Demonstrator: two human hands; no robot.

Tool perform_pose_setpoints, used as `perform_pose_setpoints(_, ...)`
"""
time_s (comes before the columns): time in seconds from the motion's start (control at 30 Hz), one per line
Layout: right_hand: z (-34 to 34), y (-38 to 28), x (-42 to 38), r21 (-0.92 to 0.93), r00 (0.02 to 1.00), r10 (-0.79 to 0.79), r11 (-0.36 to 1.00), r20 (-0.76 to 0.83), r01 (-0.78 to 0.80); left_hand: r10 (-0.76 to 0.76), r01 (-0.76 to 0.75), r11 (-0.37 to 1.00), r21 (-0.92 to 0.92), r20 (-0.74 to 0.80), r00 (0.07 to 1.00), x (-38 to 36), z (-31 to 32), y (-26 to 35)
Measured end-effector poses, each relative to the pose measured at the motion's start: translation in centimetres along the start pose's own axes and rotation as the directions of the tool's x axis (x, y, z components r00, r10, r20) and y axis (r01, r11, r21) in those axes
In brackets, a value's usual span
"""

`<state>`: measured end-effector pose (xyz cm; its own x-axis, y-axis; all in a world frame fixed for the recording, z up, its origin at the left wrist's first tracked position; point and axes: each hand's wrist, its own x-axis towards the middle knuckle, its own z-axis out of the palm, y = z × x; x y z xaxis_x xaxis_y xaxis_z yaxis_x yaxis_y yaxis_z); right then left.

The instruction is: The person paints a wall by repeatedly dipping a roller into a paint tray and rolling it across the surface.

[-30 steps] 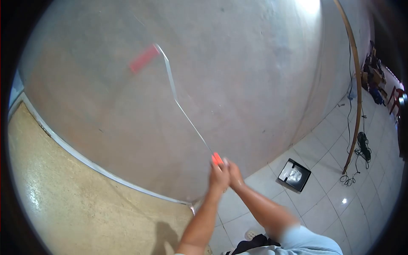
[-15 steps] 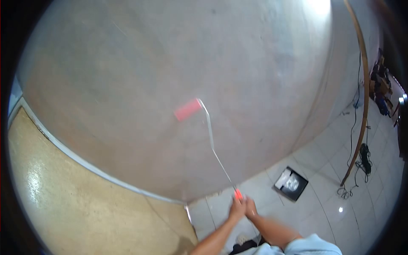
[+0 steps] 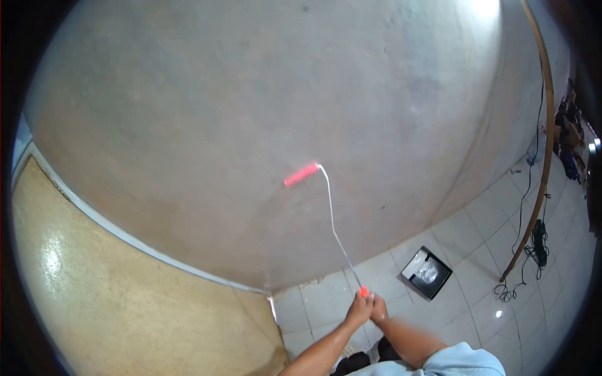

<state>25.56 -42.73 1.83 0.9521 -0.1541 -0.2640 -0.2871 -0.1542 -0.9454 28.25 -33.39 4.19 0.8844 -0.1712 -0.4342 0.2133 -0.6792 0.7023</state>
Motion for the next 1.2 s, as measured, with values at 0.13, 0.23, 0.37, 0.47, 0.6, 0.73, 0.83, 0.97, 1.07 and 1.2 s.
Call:
perform_pose_setpoints(0.13, 0.8, -10.8, 5.4, 0.164, 0.999, -0.028, 0.986, 0.035, 0.022, 0.094, -0.127, 0.987, -0.099, -0.291, 0.952, 0.2, -9.6, 10.1)
perform_pose_setpoints(0.23, -1.2, -27.4, 9.2, 0.286, 0.944, -0.328, 0.902, -0.04, 0.325, 0.372, -0.425, 0.905, -0.02, -0.447, 0.813, 1.4, -20.2, 19.9)
perform_pose_setpoints(0.37, -3.0, -28.4, 11.7, 0.326, 0.939, -0.342, 0.885, -0.03, 0.333, 0.361, -0.395, 0.919, -0.009, -0.386, 0.849, 2.9, -20.3, 21.9)
perform_pose_setpoints(0.47, -2.4, -10.6, 11.4, 0.22, 0.974, -0.219, 0.949, -0.058, 0.227, 0.253, -0.282, 0.958, -0.055, -0.305, 0.918, 4.9, -8.8, 13.7)
perform_pose_setpoints(0.6, -2.5, 6.2, -0.5, 0.022, 0.989, 0.064, 0.998, -0.134, -0.061, -0.013, 0.004, 0.997, 0.072, 0.116, 0.993, 2.0, 6.6, -1.7)
perform_pose_setpoints(0.73, -2.8, 1.8, 2.8, 0.033, 0.99, -0.002, 0.999, -0.138, 0.007, 0.04, -0.04, 0.999, -0.002, -0.024, 0.999, 0.2, -0.4, 7.7)
perform_pose_setpoints(0.83, -3.7, -12.7, 9.3, 0.329, 0.949, -0.26, 0.894, -0.177, 0.306, 0.317, -0.324, 0.945, 0.044, -0.365, 0.875, 3.9, -8.3, 14.7)
perform_pose_setpoints(0.97, -5.8, -20.9, 11.1, 0.137, 0.934, -0.329, 0.928, -0.137, 0.347, 0.365, -0.403, 0.911, -0.092, -0.276, 0.889, 5.2, -13.4, 19.6)
perform_pose_setpoints(1.07, -5.1, -9.3, 12.4, 0.117, 0.963, -0.226, 0.963, -0.144, 0.243, 0.303, -0.317, 0.948, -0.012, -0.262, 0.917, 8.4, -5.6, 13.0)
perform_pose_setpoints(1.2, -5.7, 7.0, 5.0, 0.003, 0.992, 0.054, 0.999, -0.117, -0.054, 0.032, -0.033, 0.999, 0.019, 0.067, 0.997, 6.4, 7.6, 1.5)
